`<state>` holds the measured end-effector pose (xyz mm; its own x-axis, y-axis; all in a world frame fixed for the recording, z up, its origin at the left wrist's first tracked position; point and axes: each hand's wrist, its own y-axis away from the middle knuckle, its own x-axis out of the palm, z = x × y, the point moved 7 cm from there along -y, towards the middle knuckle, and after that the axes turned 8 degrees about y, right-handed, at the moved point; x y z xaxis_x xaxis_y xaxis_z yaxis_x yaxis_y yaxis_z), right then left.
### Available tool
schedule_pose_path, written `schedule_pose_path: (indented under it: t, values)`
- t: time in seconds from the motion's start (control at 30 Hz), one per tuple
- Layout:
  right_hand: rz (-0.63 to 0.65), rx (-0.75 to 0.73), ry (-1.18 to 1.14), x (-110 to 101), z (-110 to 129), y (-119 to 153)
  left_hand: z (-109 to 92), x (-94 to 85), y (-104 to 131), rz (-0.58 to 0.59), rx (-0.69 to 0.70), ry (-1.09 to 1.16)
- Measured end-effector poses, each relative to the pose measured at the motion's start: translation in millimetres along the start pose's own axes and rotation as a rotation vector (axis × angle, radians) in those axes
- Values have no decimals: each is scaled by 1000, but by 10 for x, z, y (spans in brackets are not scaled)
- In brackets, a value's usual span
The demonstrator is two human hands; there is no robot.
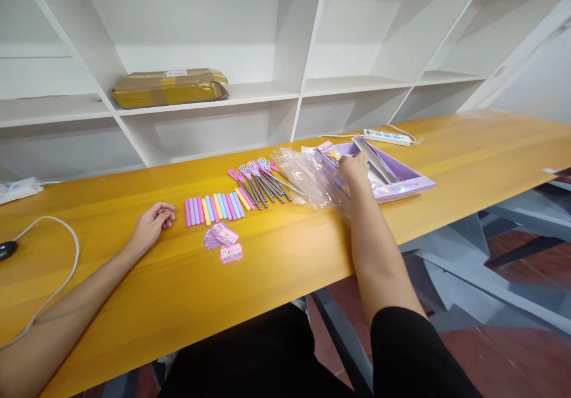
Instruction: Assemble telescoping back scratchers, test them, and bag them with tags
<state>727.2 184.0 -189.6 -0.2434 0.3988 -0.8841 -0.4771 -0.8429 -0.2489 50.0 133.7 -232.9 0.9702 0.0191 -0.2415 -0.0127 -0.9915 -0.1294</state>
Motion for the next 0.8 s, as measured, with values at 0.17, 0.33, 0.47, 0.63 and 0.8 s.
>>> schedule_pose_path:
  t: [0.17,0.33,0.47,0.63,0.8]
  values:
    - [122,89,207,88,-210,-39,29,5,-23,5,7,-15]
    - [147,40,300,130,-256,-51,45,12,-28,9,12,-36]
    - [136,63,345,152,-257,-25,60,18,-30,20,15,-58]
    - [247,138,354,206,-281,36,70,46,-20,36,18,-86]
    - [269,87,386,205,-216,66,75,82,-14,65,31,-110]
